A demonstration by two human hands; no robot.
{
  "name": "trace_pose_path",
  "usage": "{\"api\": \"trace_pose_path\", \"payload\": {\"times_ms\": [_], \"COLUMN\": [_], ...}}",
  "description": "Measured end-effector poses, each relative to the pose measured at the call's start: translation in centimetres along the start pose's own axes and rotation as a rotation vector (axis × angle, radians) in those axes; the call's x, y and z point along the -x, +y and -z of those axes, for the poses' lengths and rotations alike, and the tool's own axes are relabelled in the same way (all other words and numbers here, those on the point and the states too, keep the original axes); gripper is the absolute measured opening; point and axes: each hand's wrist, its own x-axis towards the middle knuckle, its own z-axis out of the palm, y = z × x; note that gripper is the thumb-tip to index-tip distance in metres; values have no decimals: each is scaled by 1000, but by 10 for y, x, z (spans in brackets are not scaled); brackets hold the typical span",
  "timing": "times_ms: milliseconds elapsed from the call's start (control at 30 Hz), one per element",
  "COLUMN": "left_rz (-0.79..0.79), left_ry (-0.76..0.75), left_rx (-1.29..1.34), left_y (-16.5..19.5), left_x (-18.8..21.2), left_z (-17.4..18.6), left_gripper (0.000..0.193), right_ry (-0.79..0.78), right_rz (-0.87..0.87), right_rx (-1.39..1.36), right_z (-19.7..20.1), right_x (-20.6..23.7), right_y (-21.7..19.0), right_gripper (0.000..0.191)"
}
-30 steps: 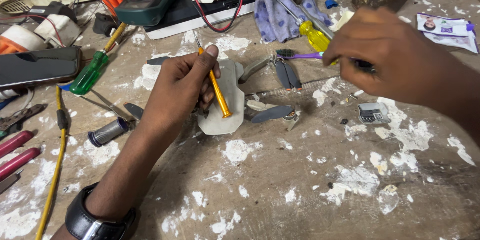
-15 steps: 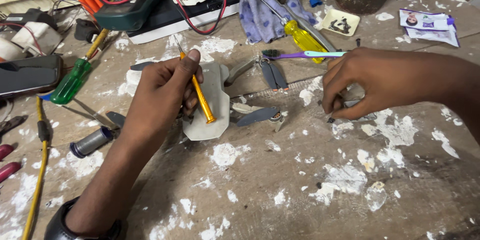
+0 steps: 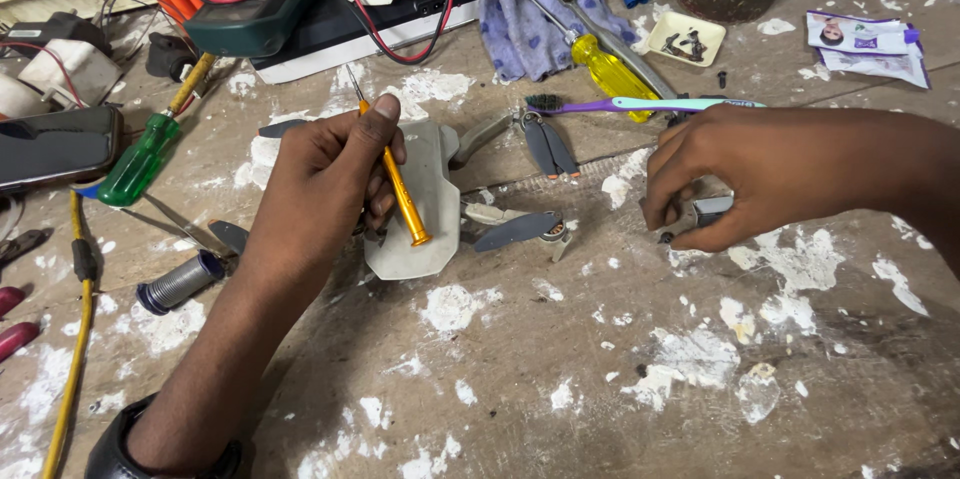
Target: The person repairs a small quadcopter drone on a cluttered workbench. They use a screwdriver to unscrew and remove a motor from the drone arm, brush the motor area with a toothbrush, manipulate the motor and propeller parts by hand, and reattach and tighten components with the screwdriver.
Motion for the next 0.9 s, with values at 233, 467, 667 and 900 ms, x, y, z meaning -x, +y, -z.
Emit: {"api": "trace_pose_path", "payload": {"times_ms": [233,467,667,900], "left_rz": [-16,-23,-186,-116], "left_ry": [-4,1,16,-50], "left_rx": [22,13,-94,-373], "left_y": [-2,1,11,34], "left_x": [-1,1,8,38], "left_z": [0,0,-12,-34], "left_gripper": [48,48,52,39], "right_ry": [-43,-57,139,567], "right_rz": [-51,-9,237,434], "right_rx": [49,-111,-381,-425], "right_z": [-1,1,-2,-13], "right_x": [-3,-1,-6,-14], "right_y": [-8,-5,-8,-22], "right_gripper": [23,20,17,19]}}
